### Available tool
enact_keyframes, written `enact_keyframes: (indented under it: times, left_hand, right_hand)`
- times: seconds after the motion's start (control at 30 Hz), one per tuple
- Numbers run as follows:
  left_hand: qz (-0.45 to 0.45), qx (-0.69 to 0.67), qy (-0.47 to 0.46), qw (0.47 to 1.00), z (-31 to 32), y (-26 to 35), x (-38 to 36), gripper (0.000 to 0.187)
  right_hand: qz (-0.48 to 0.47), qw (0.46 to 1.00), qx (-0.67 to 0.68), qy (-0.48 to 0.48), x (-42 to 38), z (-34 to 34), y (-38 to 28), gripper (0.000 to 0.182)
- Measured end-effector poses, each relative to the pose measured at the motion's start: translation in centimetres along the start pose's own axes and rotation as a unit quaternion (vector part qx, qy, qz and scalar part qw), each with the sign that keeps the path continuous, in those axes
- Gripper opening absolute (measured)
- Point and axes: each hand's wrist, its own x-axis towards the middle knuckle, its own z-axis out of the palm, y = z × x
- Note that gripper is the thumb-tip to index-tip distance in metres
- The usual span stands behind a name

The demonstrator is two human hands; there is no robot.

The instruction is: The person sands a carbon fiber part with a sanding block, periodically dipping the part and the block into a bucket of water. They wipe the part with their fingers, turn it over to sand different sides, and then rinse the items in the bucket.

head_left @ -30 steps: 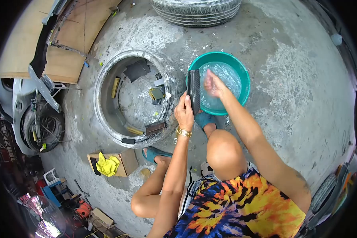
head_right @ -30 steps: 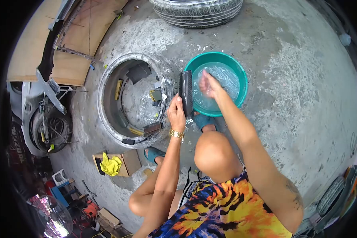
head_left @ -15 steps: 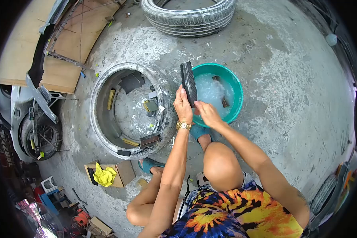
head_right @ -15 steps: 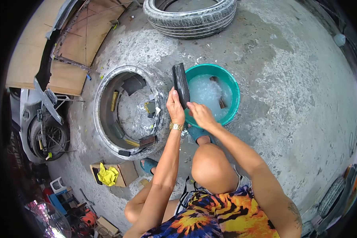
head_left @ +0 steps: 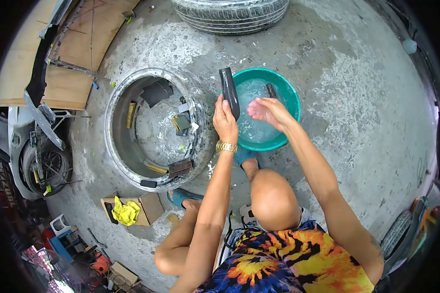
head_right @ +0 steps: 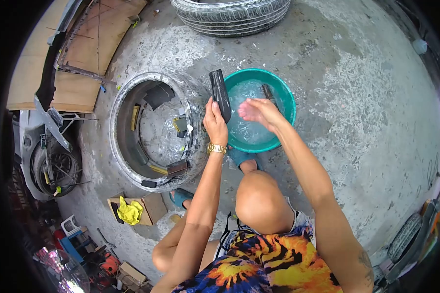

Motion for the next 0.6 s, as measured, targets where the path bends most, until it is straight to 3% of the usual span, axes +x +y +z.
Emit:
enact_keyframes:
  times: [0.07,0.1,0.13,0.17,0.2,0.27,0.33,0.37,0.43,0.47,0.57,0.6]
  left_hand:
    - [-0.044,-0.028,0.002,0.999,1.2,0.8,0.3,0.039]
    - [-0.064,-0.055,-0.012,0.996,2.7,-1.5,0.3,0.037]
    - [-0.06,-0.062,-0.014,0.996,3.3,-0.7,0.2,0.037]
    - [-0.134,-0.164,-0.025,0.977,3.9,0.3,-0.3,0.036]
    - [-0.208,-0.26,-0.035,0.942,4.2,1.0,-0.9,0.036]
    - [-0.205,-0.231,-0.04,0.95,4.0,1.3,-1.5,0.035]
    - [-0.128,-0.195,-0.021,0.972,3.4,1.8,-2.6,0.036]
    - [-0.138,-0.217,-0.032,0.966,2.7,2.2,-2.7,0.036]
    - [-0.12,-0.181,-0.042,0.975,0.8,3.3,-3.0,0.037]
    - [-0.104,-0.141,-0.056,0.983,-0.2,3.8,-3.4,0.037]
    - [-0.076,-0.117,-0.006,0.99,-2.0,3.7,-4.2,0.036]
    - [-0.058,-0.096,0.011,0.994,-2.8,3.4,-4.6,0.036]
  right_hand:
    - [-0.201,0.97,-0.132,-0.031,-4.0,3.3,-0.3,0.036]
    - [-0.326,0.897,-0.297,0.0,-4.3,4.1,0.9,0.04]
    - [-0.435,0.78,-0.449,0.033,-4.6,5.1,1.5,0.044]
    - [-0.364,0.757,-0.539,0.058,-5.0,5.5,1.4,0.054]
    - [-0.365,0.756,-0.54,0.062,-4.3,5.4,1.2,0.054]
    - [-0.407,0.701,-0.562,0.164,-1.1,4.8,0.1,0.059]
    - [-0.356,0.761,-0.522,0.15,1.7,4.4,-2.0,0.063]
    - [-0.353,0.76,-0.525,0.149,2.9,4.1,-2.7,0.063]
    - [-0.321,0.872,-0.35,0.117,5.1,4.3,-3.9,0.071]
    - [-0.327,0.884,-0.311,0.123,5.6,4.2,-4.0,0.072]
    - [-0.228,0.951,-0.205,0.03,1.3,5.0,-5.6,0.067]
    - [-0.227,0.962,-0.149,0.036,-0.3,5.5,-5.5,0.056]
